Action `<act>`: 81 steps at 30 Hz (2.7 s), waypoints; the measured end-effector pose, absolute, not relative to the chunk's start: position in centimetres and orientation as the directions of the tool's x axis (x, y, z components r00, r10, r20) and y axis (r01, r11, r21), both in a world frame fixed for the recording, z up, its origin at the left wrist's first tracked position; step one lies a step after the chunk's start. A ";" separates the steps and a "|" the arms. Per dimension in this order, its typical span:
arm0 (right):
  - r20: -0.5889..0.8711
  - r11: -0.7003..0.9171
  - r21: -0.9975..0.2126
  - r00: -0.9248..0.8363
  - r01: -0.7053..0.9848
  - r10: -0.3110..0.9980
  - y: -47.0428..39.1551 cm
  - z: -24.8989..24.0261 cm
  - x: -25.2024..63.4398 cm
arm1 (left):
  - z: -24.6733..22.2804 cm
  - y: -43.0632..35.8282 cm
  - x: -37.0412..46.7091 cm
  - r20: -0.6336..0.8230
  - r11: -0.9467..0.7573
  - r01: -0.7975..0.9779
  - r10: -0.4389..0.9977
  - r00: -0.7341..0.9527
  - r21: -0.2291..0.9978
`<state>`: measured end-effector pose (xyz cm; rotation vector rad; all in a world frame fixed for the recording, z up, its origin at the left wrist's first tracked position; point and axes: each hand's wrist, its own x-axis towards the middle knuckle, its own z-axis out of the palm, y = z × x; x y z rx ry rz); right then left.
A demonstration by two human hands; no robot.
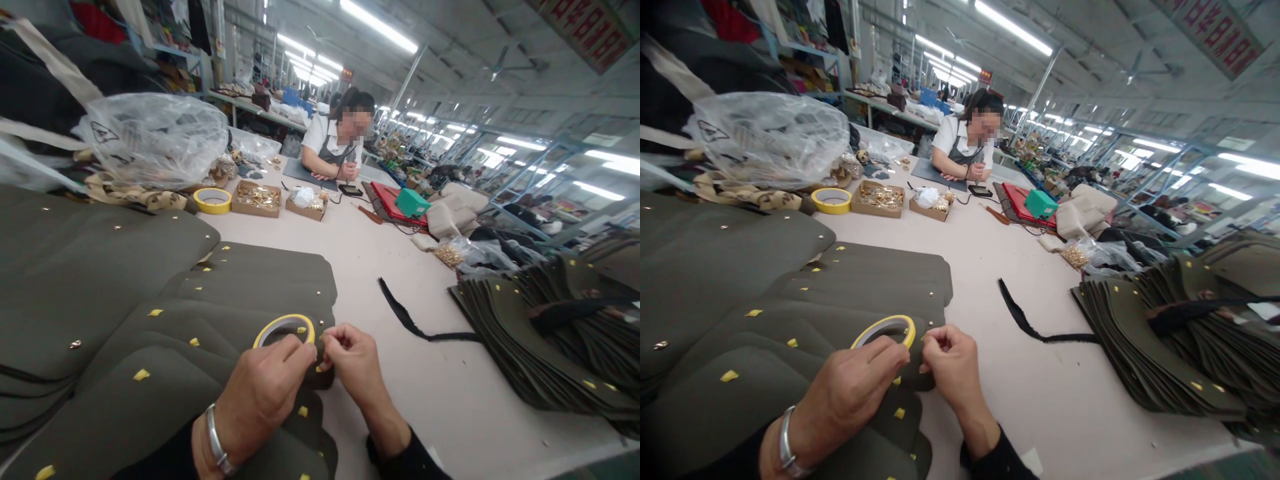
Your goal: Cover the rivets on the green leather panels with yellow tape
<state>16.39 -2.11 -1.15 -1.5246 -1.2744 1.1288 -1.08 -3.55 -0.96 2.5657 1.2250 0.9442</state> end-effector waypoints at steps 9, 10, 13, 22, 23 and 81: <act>-0.144 -0.119 -0.896 -0.026 0.428 0.989 1.7 -2.8 18.8 | -1.4 -2.7 -1.6 0.066 -0.499 0.845 0.866 0.497 0.191; -0.116 -0.080 -0.870 -0.043 0.486 0.992 1.8 -2.7 18.6 | -1.5 -2.6 -1.6 0.054 -0.497 0.846 0.866 0.497 0.193; -0.009 0.054 -0.758 -0.094 0.650 0.996 1.9 -2.4 18.1 | -1.6 -2.6 -1.5 0.045 -0.491 0.847 0.869 0.493 0.205; 0.130 0.223 -0.499 -0.182 0.837 0.975 2.2 -2.2 18.6 | -1.2 -2.6 -1.6 0.024 -0.466 0.852 0.880 0.475 0.237; 0.170 0.252 -0.483 -0.192 0.839 0.967 2.0 -2.2 19.0 | -1.2 -2.7 -1.6 0.022 -0.466 0.852 0.880 0.475 0.240; 0.653 0.723 -0.337 -0.403 0.603 0.641 -2.7 0.5 16.0 | 0.9 -2.4 -2.0 0.368 -0.625 0.635 0.780 0.505 0.454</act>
